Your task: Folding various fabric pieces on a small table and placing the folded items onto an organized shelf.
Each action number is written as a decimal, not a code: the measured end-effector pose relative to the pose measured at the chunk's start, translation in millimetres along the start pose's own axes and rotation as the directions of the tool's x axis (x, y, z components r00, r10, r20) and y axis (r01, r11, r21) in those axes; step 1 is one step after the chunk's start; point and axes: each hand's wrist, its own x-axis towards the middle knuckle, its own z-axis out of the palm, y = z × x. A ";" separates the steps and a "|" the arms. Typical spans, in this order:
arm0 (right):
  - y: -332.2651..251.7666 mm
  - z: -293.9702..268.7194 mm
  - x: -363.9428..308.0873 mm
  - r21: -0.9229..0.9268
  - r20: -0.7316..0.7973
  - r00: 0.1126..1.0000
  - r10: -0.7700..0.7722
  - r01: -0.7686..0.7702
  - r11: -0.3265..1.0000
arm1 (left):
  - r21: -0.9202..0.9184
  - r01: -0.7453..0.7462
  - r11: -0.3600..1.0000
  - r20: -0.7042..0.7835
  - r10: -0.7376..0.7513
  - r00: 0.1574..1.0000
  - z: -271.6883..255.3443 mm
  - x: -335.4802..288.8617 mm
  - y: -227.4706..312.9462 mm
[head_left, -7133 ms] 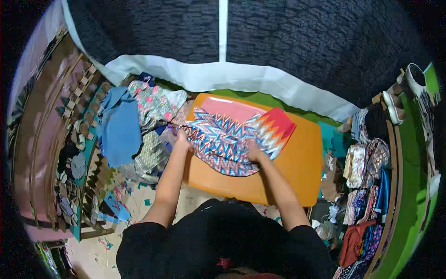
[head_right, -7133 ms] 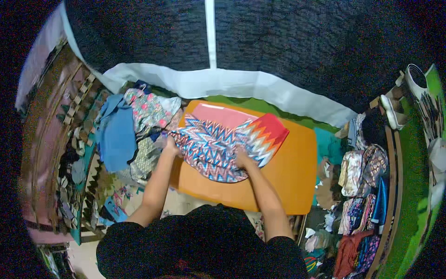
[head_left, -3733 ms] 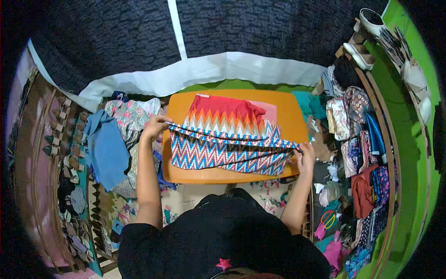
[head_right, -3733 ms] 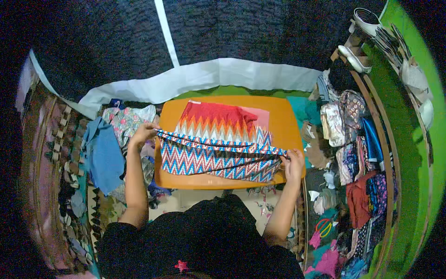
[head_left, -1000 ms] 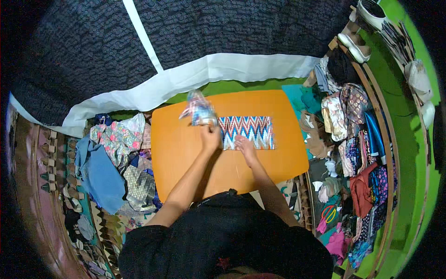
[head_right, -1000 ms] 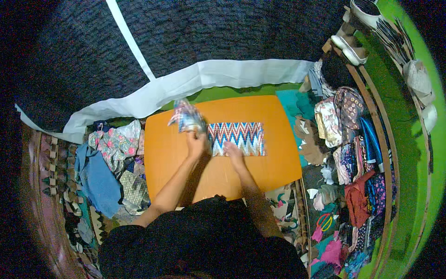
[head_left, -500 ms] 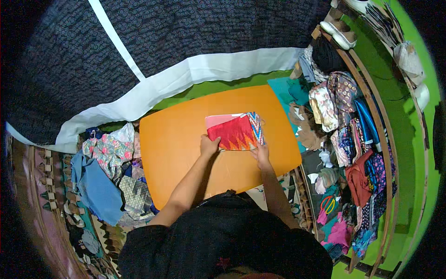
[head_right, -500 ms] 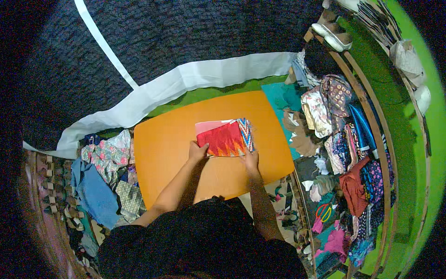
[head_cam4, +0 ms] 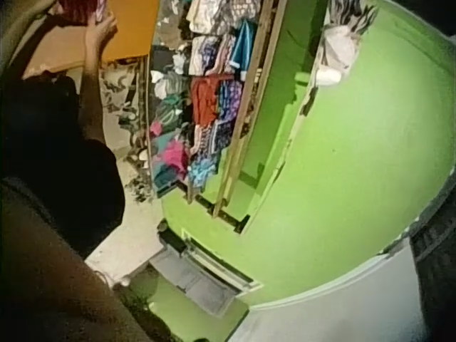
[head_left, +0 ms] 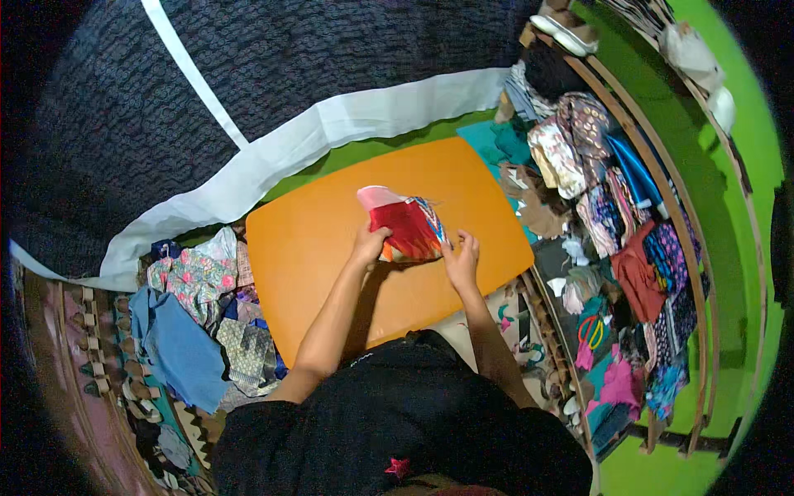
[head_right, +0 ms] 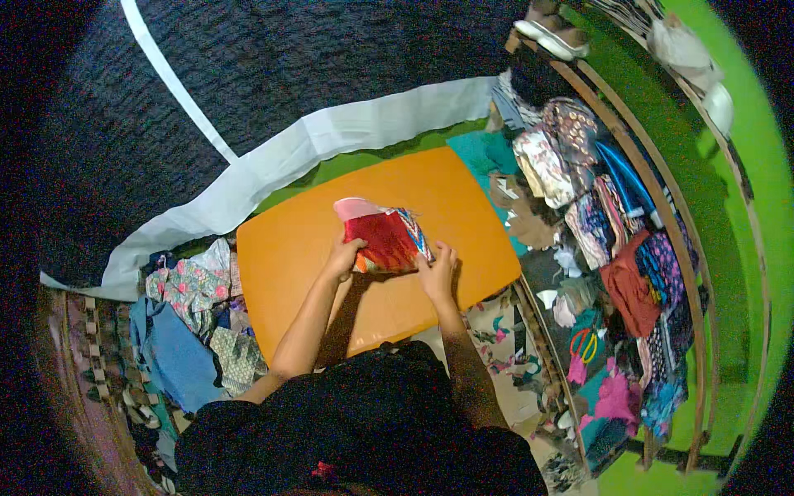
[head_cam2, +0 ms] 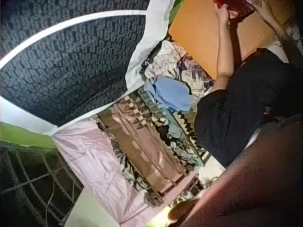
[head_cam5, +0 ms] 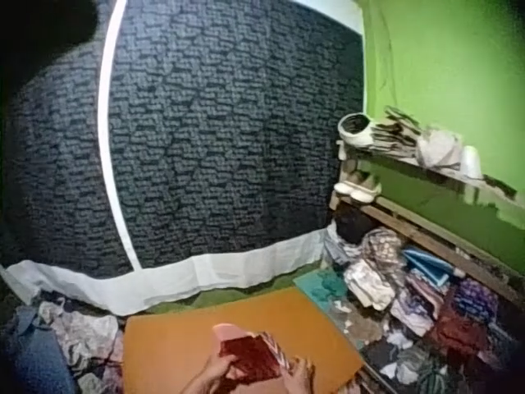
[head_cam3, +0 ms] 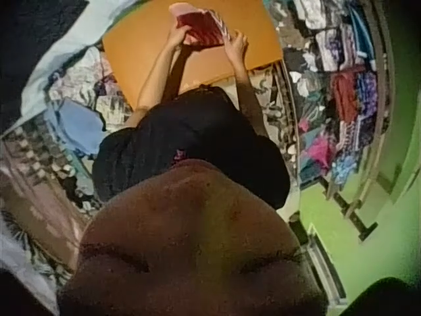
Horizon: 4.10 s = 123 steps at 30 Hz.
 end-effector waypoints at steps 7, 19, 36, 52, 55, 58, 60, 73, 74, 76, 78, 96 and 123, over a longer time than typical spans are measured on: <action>2.5 2.5 -58.9 0.177 0.264 0.964 0.018 -0.067 0.982 | 0.121 -0.219 0.968 -0.213 0.240 0.947 -51.6 -4.9 -53.7; 35.0 -0.1 -99.6 0.226 0.246 0.942 0.228 -0.284 0.932 | 0.752 0.118 0.648 -0.319 0.201 0.926 8.9 7.3 -81.5; 82.4 -132.6 -149.8 0.427 0.084 0.823 0.562 -0.540 0.726 | -0.053 0.345 0.937 0.513 -0.271 0.815 100.7 -2.0 -90.7; 148.4 -420.5 -239.8 0.975 -0.039 0.705 0.708 -0.129 0.182 | 0.339 0.346 0.875 0.926 -0.376 0.044 416.4 -248.3 -139.3; 153.3 -471.9 -243.1 0.924 -0.026 0.708 0.706 -0.252 0.286 | 0.355 0.076 0.932 0.905 -0.363 0.222 467.8 -280.3 -158.3; 162.6 -508.9 -246.6 0.837 -0.179 0.708 0.683 -0.255 0.484 | 0.251 -0.194 0.949 0.962 -0.222 0.159 509.6 -306.7 -160.9; 151.3 -530.0 -240.2 0.818 -0.323 0.627 0.709 -0.192 0.542 | 0.071 -0.796 0.601 0.991 0.047 0.124 541.3 -305.4 -154.1; 198.0 -583.2 -241.8 0.916 -0.200 0.566 0.800 -0.181 0.357 | -0.092 -0.915 -0.393 0.828 0.480 -0.289 688.1 -252.9 -121.4; 198.7 -582.5 -240.6 0.928 -0.162 0.574 0.803 -0.189 0.322 | -0.124 -0.913 -0.389 0.845 0.441 -0.303 691.5 -248.1 -117.9; 204.6 -581.8 -240.2 0.941 -0.098 0.592 0.800 -0.208 0.269 | -0.108 -0.931 -0.348 0.863 0.433 -0.262 698.7 -245.4 -116.4; 203.8 -584.2 -232.0 0.934 -0.146 0.622 0.769 -0.169 0.314 | -0.058 -0.942 -0.329 0.879 0.431 -0.205 707.5 -236.2 -117.3; 270.4 -640.6 -161.1 0.938 0.132 0.722 0.679 -0.313 0.151 | 0.107 -0.914 -0.391 0.937 0.346 -0.038 744.4 -200.9 -136.1; 241.6 -631.0 46.9 0.986 -0.019 0.898 0.440 -0.056 0.157 | 0.147 -0.985 -0.089 0.961 0.250 0.121 733.7 -170.9 -159.4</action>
